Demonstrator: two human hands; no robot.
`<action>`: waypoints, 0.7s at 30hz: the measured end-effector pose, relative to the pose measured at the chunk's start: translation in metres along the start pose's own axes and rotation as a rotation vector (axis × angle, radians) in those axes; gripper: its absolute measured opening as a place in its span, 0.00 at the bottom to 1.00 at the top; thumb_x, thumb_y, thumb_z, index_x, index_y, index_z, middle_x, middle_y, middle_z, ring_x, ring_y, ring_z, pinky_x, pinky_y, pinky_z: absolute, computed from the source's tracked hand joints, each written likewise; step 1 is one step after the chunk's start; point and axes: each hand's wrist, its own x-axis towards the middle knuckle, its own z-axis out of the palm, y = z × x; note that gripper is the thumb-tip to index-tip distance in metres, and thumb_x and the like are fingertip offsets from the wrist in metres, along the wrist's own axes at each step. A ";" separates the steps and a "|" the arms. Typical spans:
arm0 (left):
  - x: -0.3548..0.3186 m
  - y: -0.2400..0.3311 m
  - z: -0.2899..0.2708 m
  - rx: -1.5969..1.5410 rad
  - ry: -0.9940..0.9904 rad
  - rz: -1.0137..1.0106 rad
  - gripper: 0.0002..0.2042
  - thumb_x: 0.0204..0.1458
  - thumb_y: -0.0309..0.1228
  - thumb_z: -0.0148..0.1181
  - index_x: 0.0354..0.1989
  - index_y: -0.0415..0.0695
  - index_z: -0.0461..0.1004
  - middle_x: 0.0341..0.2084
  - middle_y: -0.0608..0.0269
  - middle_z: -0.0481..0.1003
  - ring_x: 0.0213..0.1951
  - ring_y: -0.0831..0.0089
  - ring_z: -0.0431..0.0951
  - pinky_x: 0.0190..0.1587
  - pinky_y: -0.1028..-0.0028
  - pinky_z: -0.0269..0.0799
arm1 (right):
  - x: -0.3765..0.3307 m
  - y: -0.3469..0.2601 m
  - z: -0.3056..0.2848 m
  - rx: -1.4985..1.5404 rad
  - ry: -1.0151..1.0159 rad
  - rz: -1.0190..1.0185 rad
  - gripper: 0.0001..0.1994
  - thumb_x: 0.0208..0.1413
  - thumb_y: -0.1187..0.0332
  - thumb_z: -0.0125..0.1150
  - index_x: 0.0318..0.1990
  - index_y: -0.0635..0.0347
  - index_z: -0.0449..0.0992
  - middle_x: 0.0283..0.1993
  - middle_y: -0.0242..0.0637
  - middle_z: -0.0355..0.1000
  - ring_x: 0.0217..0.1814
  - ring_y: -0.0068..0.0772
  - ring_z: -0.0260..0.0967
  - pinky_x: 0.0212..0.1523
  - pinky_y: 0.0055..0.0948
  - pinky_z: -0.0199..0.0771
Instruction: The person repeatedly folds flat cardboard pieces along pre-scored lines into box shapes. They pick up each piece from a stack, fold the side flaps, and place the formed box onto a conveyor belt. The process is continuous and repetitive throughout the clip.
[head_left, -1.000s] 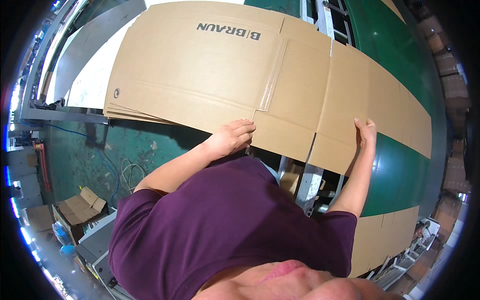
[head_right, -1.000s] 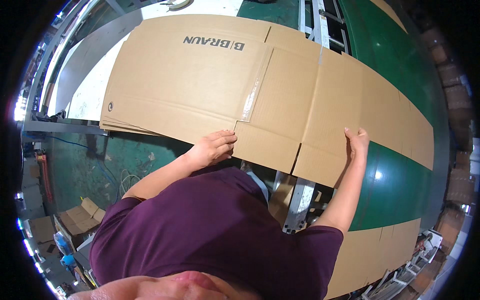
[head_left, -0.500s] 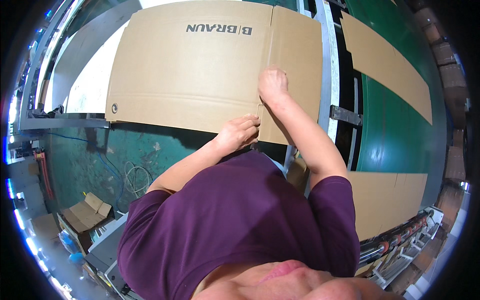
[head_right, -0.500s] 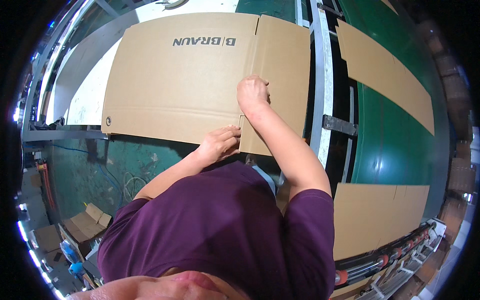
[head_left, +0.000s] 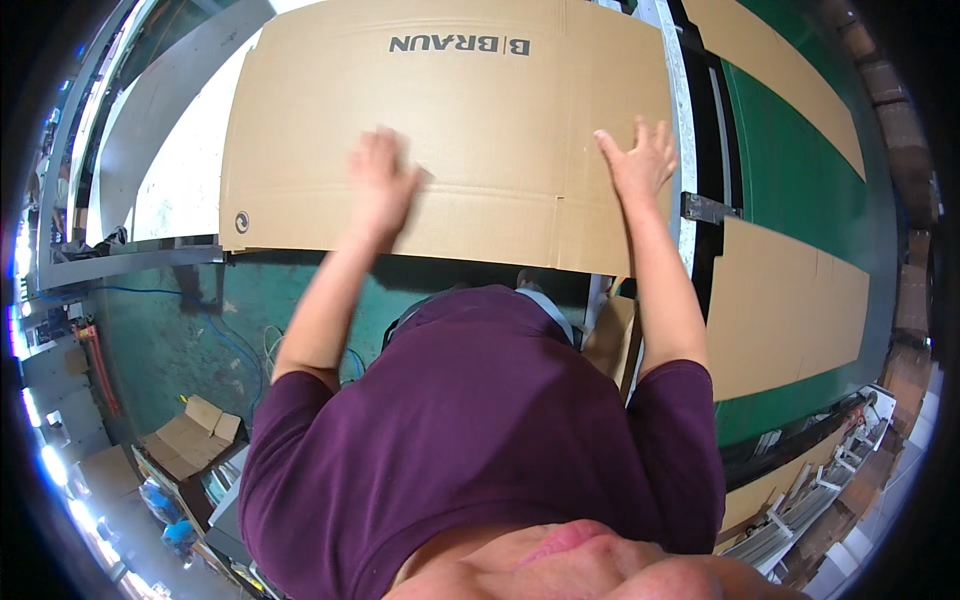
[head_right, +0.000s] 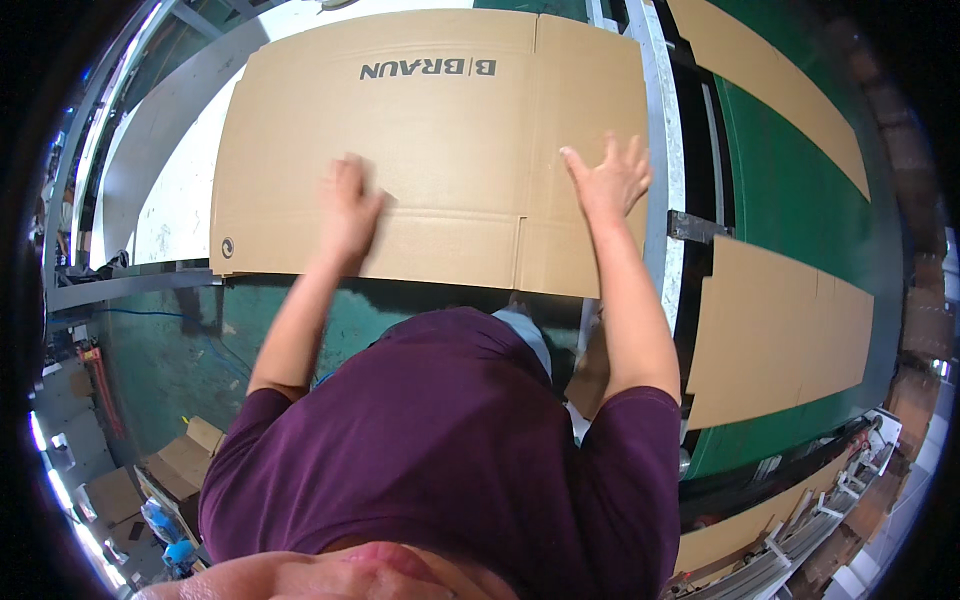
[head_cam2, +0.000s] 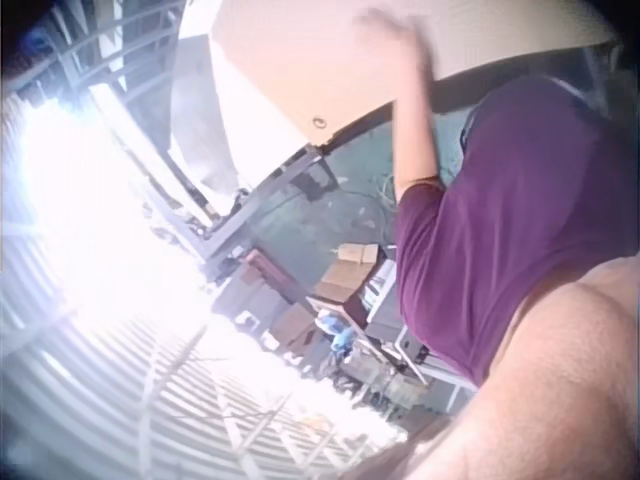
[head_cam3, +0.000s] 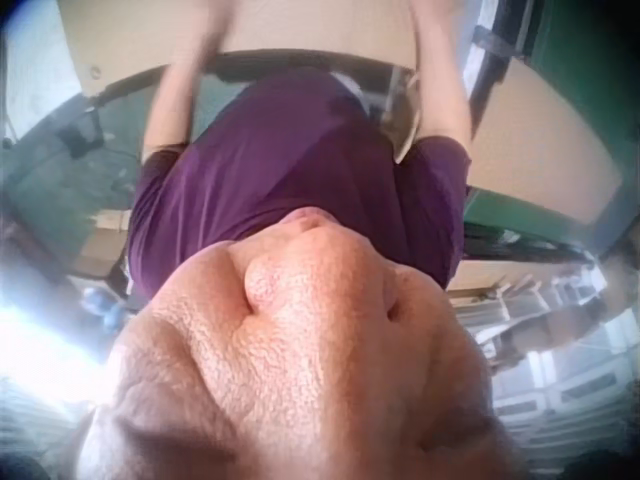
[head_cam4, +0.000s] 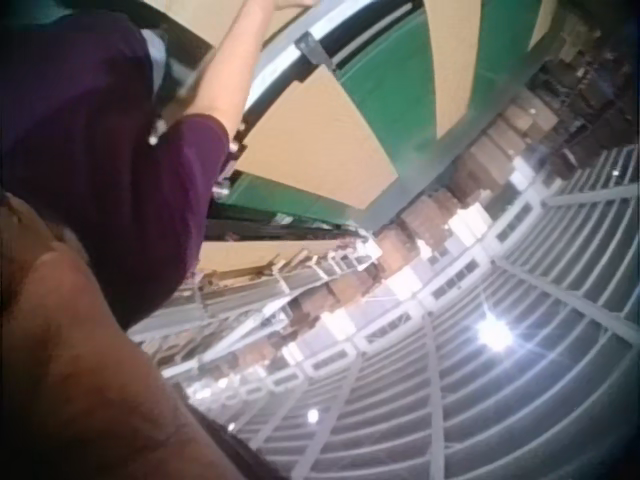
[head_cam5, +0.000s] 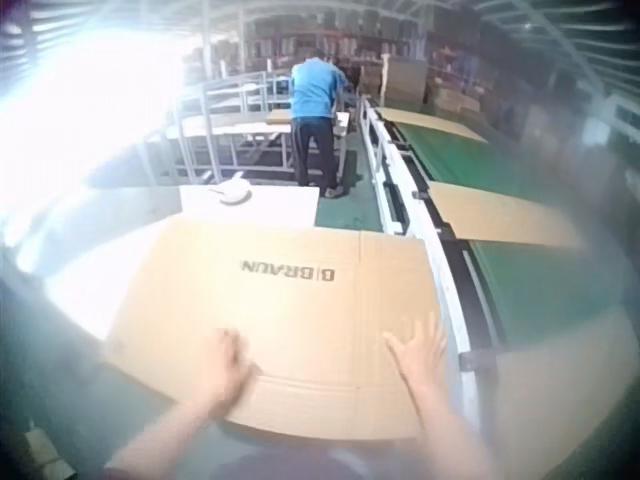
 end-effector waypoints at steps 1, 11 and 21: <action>0.026 -0.049 -0.010 0.044 -0.019 -0.157 0.31 0.50 0.44 0.59 0.59 0.40 0.62 0.63 0.47 0.57 0.67 0.52 0.51 0.66 0.50 0.43 | 0.006 0.008 0.006 -0.039 0.024 0.068 0.38 0.41 0.43 0.67 0.54 0.63 0.71 0.58 0.54 0.63 0.58 0.55 0.62 0.58 0.45 0.61; 0.158 -0.364 -0.053 0.324 0.053 -0.729 0.30 0.51 0.54 0.52 0.50 0.38 0.74 0.49 0.44 0.73 0.53 0.52 0.72 0.56 0.62 0.65 | 0.101 0.058 0.039 1.143 -0.548 0.624 0.24 0.35 0.62 0.77 0.39 0.69 0.76 0.46 0.48 0.73 0.42 0.38 0.75 0.38 0.34 0.76; 0.160 -0.410 -0.115 -0.782 0.051 -0.968 0.26 0.56 0.51 0.54 0.51 0.41 0.74 0.48 0.57 0.75 0.48 0.66 0.74 0.50 0.69 0.67 | 0.117 0.058 0.032 1.152 -0.700 0.687 0.36 0.36 0.73 0.75 0.55 0.69 0.63 0.49 0.45 0.70 0.48 0.37 0.72 0.49 0.34 0.75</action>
